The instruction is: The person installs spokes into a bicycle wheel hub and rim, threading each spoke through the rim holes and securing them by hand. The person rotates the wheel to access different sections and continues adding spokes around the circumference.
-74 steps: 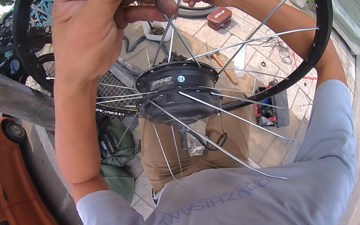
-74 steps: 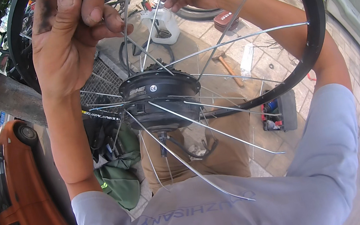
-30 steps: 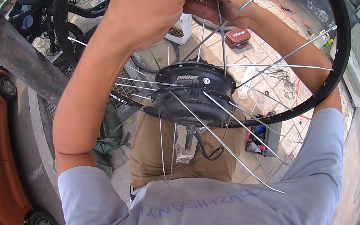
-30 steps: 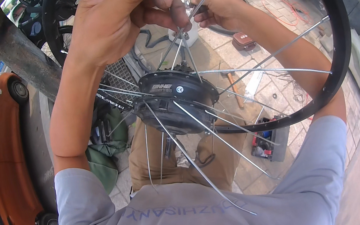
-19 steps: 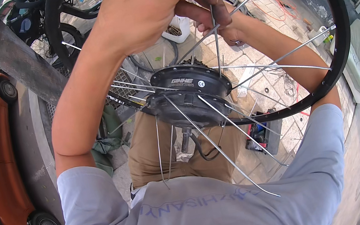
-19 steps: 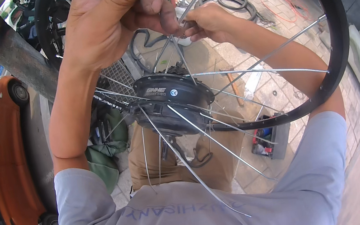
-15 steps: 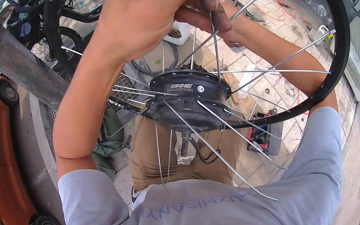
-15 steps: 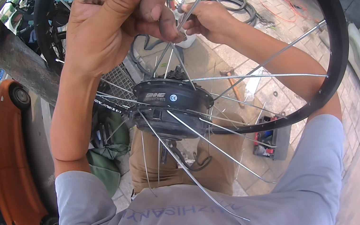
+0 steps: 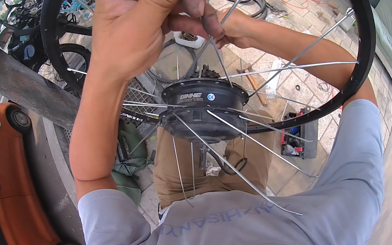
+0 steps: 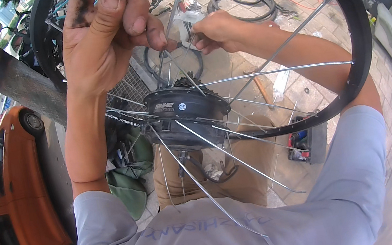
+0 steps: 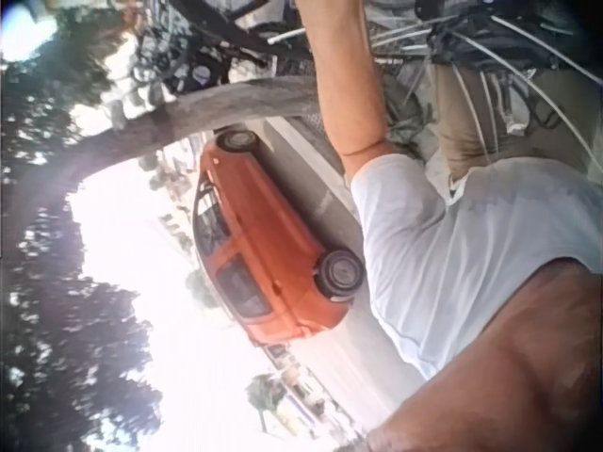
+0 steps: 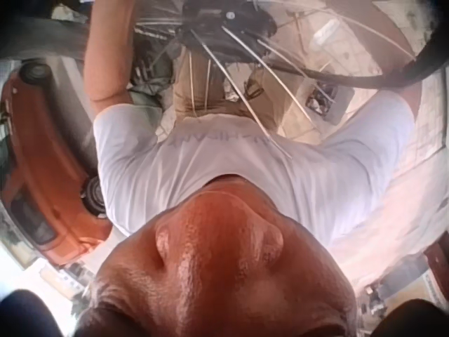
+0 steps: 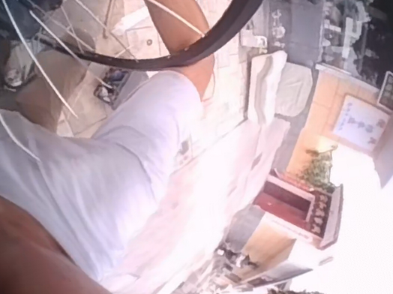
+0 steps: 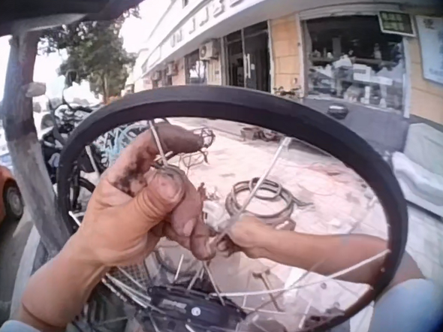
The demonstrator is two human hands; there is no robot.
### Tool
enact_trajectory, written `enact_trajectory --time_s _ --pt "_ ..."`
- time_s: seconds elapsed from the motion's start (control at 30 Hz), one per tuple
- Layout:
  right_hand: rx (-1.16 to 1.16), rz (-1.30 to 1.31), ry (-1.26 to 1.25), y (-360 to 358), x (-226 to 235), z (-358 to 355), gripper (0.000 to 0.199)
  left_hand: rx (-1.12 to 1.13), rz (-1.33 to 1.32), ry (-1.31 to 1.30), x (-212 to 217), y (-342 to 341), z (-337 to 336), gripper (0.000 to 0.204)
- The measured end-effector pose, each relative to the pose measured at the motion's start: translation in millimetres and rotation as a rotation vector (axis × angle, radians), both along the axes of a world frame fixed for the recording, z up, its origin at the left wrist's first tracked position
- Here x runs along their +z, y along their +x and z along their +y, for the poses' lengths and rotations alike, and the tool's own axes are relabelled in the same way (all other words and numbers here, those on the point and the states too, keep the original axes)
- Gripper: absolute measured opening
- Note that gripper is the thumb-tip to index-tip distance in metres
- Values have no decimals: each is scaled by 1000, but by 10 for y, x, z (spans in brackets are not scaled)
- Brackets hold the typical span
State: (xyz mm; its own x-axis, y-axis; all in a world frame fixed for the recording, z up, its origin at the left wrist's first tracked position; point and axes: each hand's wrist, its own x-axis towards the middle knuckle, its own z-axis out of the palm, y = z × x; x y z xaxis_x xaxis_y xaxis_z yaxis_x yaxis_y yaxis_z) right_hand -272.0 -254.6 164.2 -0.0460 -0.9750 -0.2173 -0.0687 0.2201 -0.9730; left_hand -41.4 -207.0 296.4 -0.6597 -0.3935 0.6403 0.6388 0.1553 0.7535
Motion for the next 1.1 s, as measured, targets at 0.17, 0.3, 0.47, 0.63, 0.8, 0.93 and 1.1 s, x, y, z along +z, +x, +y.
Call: enact_trajectory --time_s 0.17,0.3,0.47,0.63,0.8,0.93,1.1 --pt "-20 -270 -312 14 546 -42 21 66 22 -28 -75 31 -64 52" --pt "-53 -12 56 180 214 185 22 78 49 -83 -115 43 -120 51" --pt "-132 -110 -203 121 429 90 21 131 13 -150 -104 10 -144 52" --pt "-150 -122 -155 138 312 106 22 127 51 -76 -157 -19 -109 54" --pt "-94 -154 -264 91 456 29 21 111 45 -161 -109 -16 -193 54" --pt "-87 -100 -102 113 271 128 20 93 76 -123 -178 -4 -222 50" --pt "-104 -108 -167 135 335 29 18 80 110 -80 -152 -54 -89 45"
